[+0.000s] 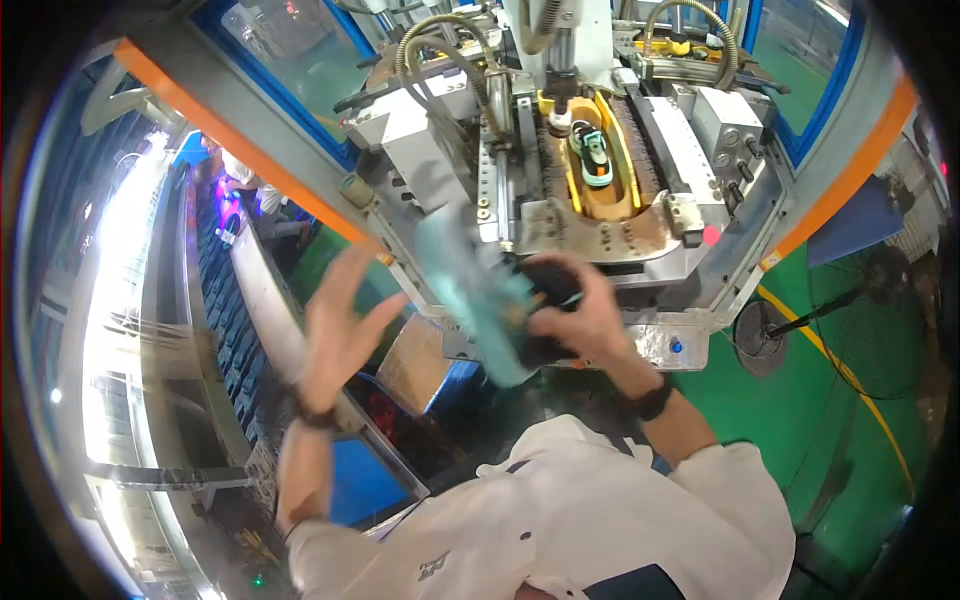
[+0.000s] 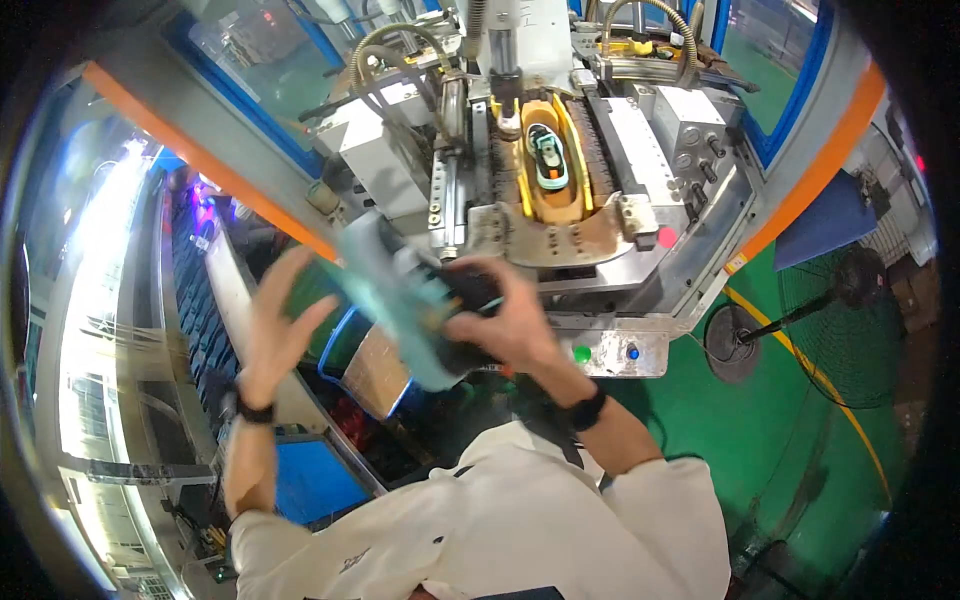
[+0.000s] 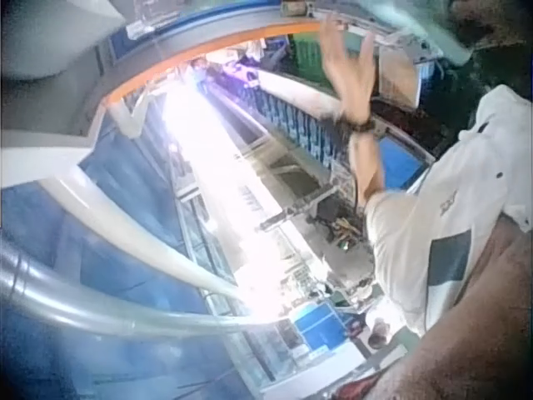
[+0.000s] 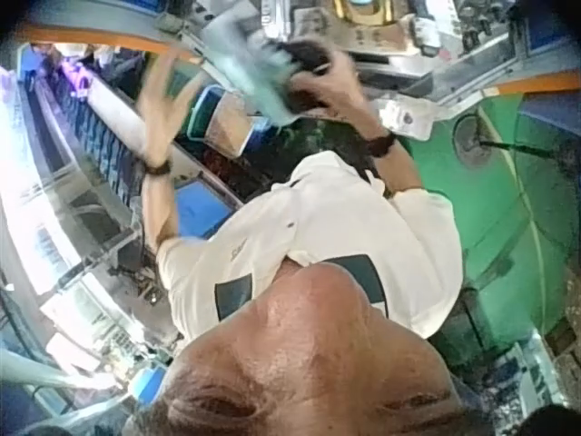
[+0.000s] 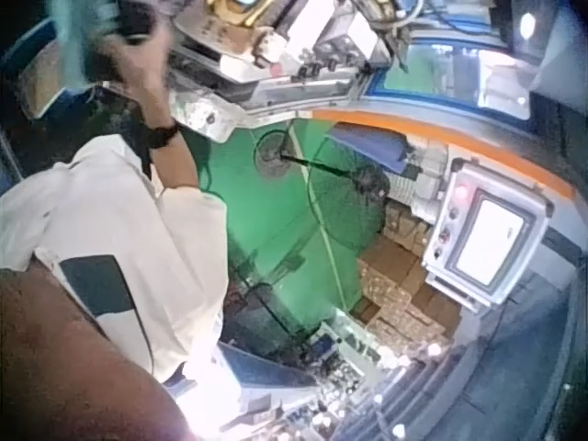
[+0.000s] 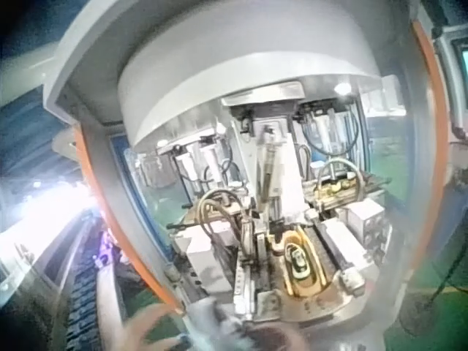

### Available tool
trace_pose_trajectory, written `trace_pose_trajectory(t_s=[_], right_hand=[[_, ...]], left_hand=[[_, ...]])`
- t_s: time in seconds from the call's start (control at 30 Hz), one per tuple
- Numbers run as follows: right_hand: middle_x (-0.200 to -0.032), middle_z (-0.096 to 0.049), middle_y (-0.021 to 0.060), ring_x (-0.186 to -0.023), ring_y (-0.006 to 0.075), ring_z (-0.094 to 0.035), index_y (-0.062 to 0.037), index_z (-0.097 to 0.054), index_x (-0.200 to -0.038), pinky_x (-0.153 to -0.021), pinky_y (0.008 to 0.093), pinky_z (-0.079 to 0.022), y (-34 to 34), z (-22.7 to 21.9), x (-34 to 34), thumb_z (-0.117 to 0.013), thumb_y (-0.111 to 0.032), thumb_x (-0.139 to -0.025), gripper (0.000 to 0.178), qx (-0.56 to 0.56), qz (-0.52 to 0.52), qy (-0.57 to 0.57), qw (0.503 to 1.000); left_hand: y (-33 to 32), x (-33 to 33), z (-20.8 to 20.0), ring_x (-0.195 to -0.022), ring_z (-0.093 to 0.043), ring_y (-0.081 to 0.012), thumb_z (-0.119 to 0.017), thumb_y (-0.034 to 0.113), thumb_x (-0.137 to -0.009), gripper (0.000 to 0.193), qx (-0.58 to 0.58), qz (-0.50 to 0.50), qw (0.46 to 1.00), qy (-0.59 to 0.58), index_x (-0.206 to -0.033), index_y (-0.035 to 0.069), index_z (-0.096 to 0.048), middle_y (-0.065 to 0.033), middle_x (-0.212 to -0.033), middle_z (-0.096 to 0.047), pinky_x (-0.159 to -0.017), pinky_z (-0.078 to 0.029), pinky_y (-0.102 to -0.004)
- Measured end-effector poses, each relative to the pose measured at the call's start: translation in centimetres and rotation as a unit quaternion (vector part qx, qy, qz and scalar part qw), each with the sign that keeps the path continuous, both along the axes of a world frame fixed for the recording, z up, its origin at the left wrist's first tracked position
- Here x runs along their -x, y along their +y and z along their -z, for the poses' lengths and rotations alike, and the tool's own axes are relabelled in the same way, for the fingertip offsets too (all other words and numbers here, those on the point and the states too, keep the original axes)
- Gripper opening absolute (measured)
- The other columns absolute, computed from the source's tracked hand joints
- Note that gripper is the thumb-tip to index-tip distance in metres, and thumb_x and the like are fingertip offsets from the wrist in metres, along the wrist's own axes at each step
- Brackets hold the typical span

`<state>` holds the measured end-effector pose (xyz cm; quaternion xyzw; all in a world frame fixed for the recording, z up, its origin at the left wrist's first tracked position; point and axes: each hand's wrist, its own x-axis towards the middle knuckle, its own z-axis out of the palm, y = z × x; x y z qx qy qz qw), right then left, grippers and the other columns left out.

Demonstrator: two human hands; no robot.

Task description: Operating a shoe-lasting machine by inserting shoes into the mold and removing them after processing.

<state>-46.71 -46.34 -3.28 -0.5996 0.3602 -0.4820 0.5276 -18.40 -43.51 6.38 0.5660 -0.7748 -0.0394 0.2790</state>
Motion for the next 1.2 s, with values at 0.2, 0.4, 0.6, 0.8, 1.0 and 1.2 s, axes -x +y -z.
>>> trace_pose_trajectory(t_s=[0.2,0.4,0.6,0.8,1.0,1.2], right_hand=[[-0.107,-0.061,0.0058,-0.096,0.0137,-0.058,-0.0028,-0.057,-0.124,-0.086,0.0278,-0.048,-5.5,2.8,15.6,-0.069,-0.005,-0.069,0.057,-0.030,0.295,-0.013,0.955],[-0.103,-0.061,0.0054,-0.089,0.0124,-0.058,-0.0021,-0.056,-0.124,-0.081,0.0259,-0.050,-5.2,1.9,20.5,-0.065,-0.003,-0.072,0.052,-0.023,0.466,0.036,0.884],[-0.103,-0.061,0.0071,-0.091,0.0141,-0.058,0.0005,-0.056,-0.122,-0.083,0.0276,-0.048,-10.4,2.0,22.1,-0.067,-0.006,-0.074,0.049,-0.005,0.504,0.163,0.848],[-0.085,-0.068,0.0157,-0.079,0.0221,-0.065,0.0052,-0.064,-0.109,-0.077,0.0327,-0.051,-26.1,0.3,22.6,-0.075,-0.027,-0.069,0.053,-0.015,0.440,0.325,0.837],[-0.106,-0.067,0.0284,-0.098,0.0319,-0.069,0.0095,-0.063,-0.110,-0.086,0.0392,-0.053,-41.4,6.1,11.5,-0.080,-0.038,-0.064,0.067,-0.110,0.203,0.512,0.827],[-0.102,-0.068,0.0241,-0.096,0.0376,-0.068,0.0022,-0.054,-0.108,-0.083,0.0437,-0.054,-43.7,18.3,6.1,-0.068,-0.018,-0.079,0.038,0.152,0.258,0.557,0.774]], left_hand=[[-22.4,17.1,16.0,-0.109,-0.063,-0.0215,-0.073,0.029,-0.087,0.067,-0.184,0.028,0.923,0.335,-0.132,-0.014,-0.047,-0.0222,-0.125,-0.060,-0.089,-0.051,-0.0296],[-36.7,24.7,23.2,-0.110,-0.060,-0.0437,-0.077,0.039,-0.076,0.078,-0.225,-0.124,0.937,0.235,-0.127,-0.013,-0.047,-0.0330,-0.116,-0.061,-0.094,-0.048,-0.0461],[-42.5,26.0,26.8,-0.108,-0.061,-0.0421,-0.071,0.015,-0.074,0.054,-0.229,-0.193,0.929,0.218,-0.118,-0.010,-0.052,-0.0319,-0.114,-0.061,-0.095,-0.048,-0.0448],[-33.5,19.1,20.1,-0.086,-0.070,-0.0262,-0.069,0.009,-0.087,0.022,-0.478,-0.009,0.603,0.639,-0.103,-0.004,-0.064,-0.0133,-0.101,-0.069,-0.072,-0.060,-0.0455],[-13.3,7.0,14.0,-0.096,-0.063,-0.0148,-0.066,0.014,-0.089,0.040,-0.437,-0.039,0.636,0.634,-0.123,-0.004,-0.056,-0.0060,-0.107,-0.064,-0.080,-0.053,-0.0294],[2.7,0.4,8.9,-0.103,-0.061,-0.0153,-0.067,0.008,-0.082,0.056,-0.260,-0.228,0.695,0.631,-0.131,-0.010,-0.048,-0.0093,-0.116,-0.063,-0.092,-0.046,-0.0271]])
